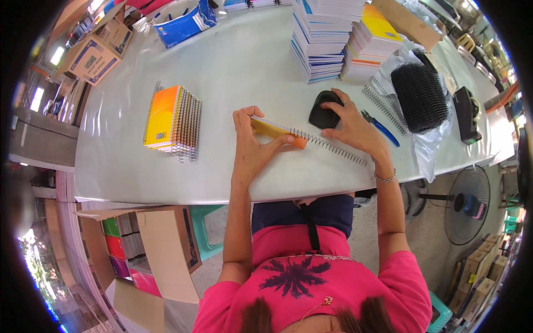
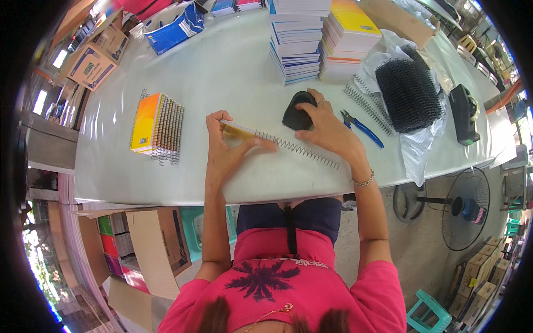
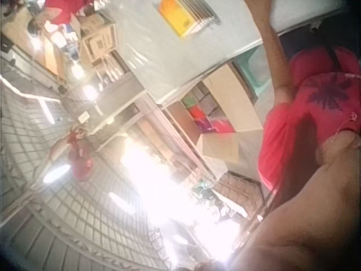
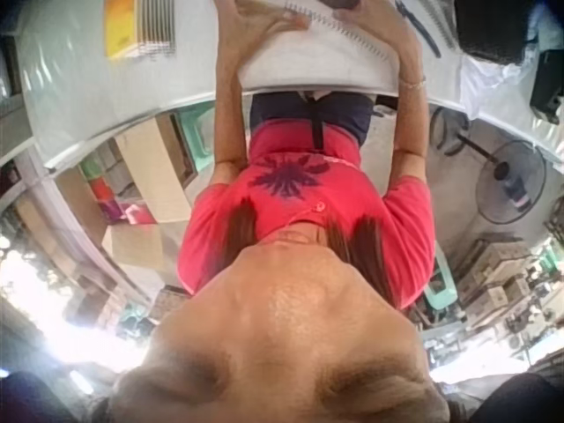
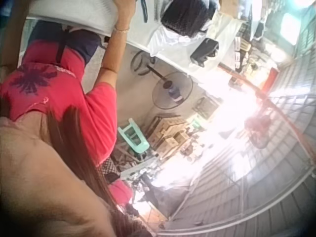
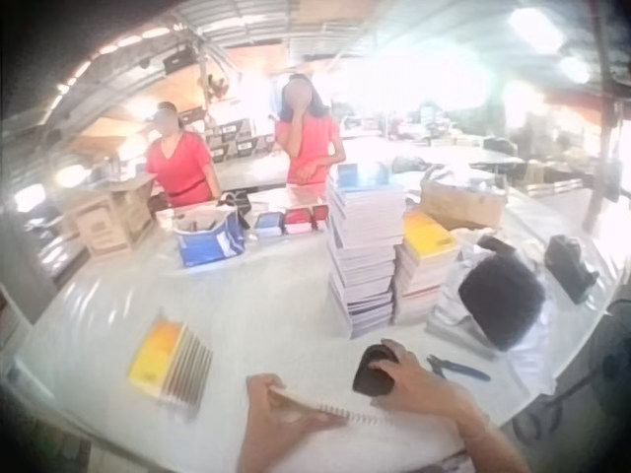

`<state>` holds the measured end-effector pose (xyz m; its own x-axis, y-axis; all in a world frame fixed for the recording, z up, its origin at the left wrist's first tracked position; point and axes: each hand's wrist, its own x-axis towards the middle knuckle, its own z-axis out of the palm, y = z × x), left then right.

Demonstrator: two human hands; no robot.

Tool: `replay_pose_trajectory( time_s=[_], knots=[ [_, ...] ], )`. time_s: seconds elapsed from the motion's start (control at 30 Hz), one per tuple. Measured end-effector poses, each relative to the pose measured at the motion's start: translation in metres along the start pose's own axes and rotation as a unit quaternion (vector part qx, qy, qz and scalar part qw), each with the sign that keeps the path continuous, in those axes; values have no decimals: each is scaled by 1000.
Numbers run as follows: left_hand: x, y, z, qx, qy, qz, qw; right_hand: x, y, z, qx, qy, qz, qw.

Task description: The person binds small yellow notebooks by inserting a spiral wire into the pre-punched holes of each notebook by hand and using pliers to secure the wire ends.

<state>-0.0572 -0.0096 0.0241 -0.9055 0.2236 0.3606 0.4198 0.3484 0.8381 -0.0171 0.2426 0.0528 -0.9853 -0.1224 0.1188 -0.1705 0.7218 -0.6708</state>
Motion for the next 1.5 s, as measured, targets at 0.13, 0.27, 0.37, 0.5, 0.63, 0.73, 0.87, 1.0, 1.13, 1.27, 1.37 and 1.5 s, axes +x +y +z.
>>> replay_pose_trajectory(
  time_s=[0.13, 0.27, 0.37, 0.5, 0.63, 0.73, 0.87, 1.0, 1.13, 1.27, 1.37, 1.5],
  knots=[
    [-1, -1, 0, -61, -14, -29, 998, 4, 0, -20, 436, -138, 54, 887],
    [-3, 0, -1, -69, -43, -66, 994, 6, -14, -21, 394, -197, -97, 892],
    [0, -6, 1, -72, -40, -46, 996, 13, -20, -15, 225, -96, 51, 968],
    [-4, -11, 2, -78, -41, -33, 996, 5, -32, -18, 237, -114, 72, 962],
    [4, -2, 3, -115, -18, -55, 992, 5, -39, -20, 232, -105, 30, 967],
    [-4, -8, 3, -117, -35, -58, 991, 0, -41, -13, 265, -99, 27, 959],
    [-1, -10, 2, -150, -34, -65, 986, 8, -44, -16, 244, -112, 24, 963],
    [-1, -7, 0, -154, -44, -71, 985, -1, -47, -10, 220, -79, 18, 972],
    [-1, -13, 1, -148, -37, -71, 986, 11, -38, -9, 251, -101, 49, 961],
    [-2, -7, 2, -157, -65, -87, 982, 14, -25, 1, 55, -10, 39, 998],
    [-4, -12, 0, -138, -56, -78, 986, 11, -38, -11, 339, -49, 113, 933],
    [0, -2, 0, -146, -55, -87, 984, 11, -36, -10, 163, -95, 22, 982]
  ],
)
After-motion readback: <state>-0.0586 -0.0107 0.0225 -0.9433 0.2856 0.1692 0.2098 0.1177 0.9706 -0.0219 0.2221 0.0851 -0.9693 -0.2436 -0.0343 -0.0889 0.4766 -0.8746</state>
